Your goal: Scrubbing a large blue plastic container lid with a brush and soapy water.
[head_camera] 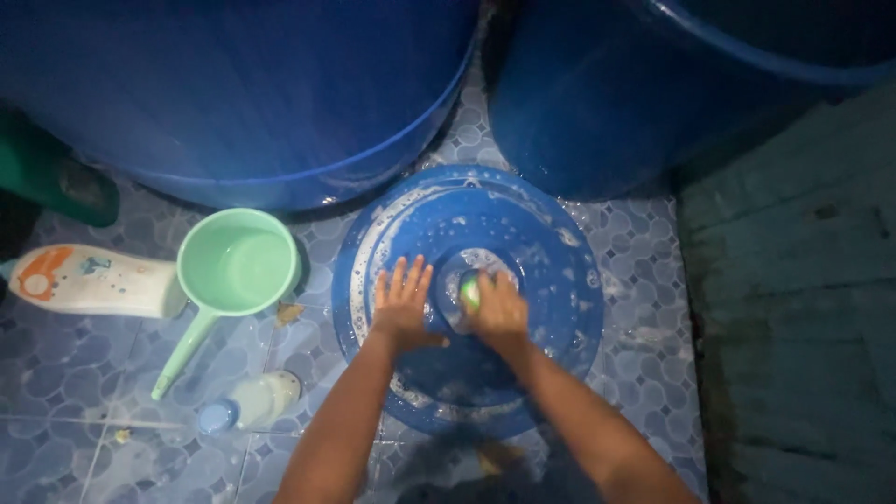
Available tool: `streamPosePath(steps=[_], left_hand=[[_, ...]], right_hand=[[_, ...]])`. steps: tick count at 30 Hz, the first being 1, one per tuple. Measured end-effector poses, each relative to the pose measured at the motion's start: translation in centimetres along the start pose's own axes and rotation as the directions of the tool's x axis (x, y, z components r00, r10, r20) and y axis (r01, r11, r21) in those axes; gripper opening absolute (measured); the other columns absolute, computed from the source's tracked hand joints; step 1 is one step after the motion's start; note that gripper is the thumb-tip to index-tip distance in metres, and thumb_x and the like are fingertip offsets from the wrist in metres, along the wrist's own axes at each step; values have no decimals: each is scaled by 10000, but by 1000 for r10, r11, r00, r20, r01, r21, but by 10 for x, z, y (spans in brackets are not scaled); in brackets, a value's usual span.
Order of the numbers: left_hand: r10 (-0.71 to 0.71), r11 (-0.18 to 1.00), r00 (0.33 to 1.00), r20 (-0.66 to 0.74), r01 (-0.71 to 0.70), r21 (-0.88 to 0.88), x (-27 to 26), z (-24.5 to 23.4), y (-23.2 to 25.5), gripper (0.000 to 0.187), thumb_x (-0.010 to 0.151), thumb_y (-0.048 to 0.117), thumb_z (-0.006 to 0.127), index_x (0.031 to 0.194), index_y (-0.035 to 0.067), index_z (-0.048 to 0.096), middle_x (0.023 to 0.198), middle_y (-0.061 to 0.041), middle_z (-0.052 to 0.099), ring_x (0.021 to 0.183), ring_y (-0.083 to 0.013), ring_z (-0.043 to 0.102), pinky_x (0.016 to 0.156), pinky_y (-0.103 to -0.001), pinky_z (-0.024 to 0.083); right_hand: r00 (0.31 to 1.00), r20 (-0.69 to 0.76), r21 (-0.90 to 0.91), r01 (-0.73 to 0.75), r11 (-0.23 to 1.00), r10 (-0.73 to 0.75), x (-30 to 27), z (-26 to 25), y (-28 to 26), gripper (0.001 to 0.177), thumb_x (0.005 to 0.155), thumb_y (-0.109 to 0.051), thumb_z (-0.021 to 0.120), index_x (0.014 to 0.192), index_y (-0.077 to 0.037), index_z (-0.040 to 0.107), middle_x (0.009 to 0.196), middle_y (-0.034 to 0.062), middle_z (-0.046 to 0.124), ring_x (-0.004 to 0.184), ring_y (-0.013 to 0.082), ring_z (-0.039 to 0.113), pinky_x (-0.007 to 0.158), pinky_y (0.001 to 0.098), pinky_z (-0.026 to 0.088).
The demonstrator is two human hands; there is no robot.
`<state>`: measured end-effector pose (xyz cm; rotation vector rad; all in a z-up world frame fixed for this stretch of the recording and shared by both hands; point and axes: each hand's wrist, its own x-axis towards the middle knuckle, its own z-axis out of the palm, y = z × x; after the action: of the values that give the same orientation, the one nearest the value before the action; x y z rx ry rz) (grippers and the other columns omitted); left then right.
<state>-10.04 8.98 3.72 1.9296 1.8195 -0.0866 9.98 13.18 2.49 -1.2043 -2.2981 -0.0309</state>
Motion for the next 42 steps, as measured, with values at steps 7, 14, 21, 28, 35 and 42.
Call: streamPosePath(steps=[7,14,21,28,35,42], left_hand=[[26,999,998,-57,-27,-28,-4,10,0,1418,612,756,823,1630,125,65,1720,-89,-8,1585,-332,-69,1249,-570,-36],[22,1000,995,99,-21,-15,-35,-40,26,982,809,612,721,1594,293,225,1718,-116,-55,1564,-351,-110,1230,-586,-35],[266,844,960,85,-274,461,-22,50,46,427,1078,326,504,1432,88,538,1710,-155,207,1587,-384,115,1187,-749,144],[309,950,919,-245,-288,116,-30,32,53,600,915,483,534,1429,174,520,1554,-206,381,1486,-342,242,1173,-605,90],[303,949,945,-123,-311,-52,-24,28,50,440,980,451,499,1304,179,616,1346,-125,520,1384,-313,369,1207,-671,78],[356,931,914,-197,-366,-14,-16,56,44,586,932,479,529,1273,6,589,1333,-203,513,1349,-359,376,1157,-681,77]], right_hand=[[954,147,-11,-265,964,263,-36,-14,-32,547,862,-430,761,1232,-50,628,1049,223,626,902,426,651,732,507,538],[891,111,-309,-390,868,440,-44,-53,106,484,843,-429,756,1096,-26,668,1036,231,658,981,423,614,848,535,490],[782,489,-324,-248,913,386,-97,-49,54,624,748,-201,751,1315,23,621,1022,247,681,859,399,672,775,464,549],[747,85,-236,-627,742,659,-30,-33,148,591,883,-401,726,1306,-29,549,1154,288,596,1042,468,593,864,546,492],[730,86,-221,-649,728,678,-88,-42,164,598,918,-432,674,1328,-25,521,1098,273,618,1022,475,609,856,562,492],[880,45,-142,-463,875,473,67,26,190,511,918,-478,752,1060,-14,591,1029,238,624,972,442,604,845,537,483]])
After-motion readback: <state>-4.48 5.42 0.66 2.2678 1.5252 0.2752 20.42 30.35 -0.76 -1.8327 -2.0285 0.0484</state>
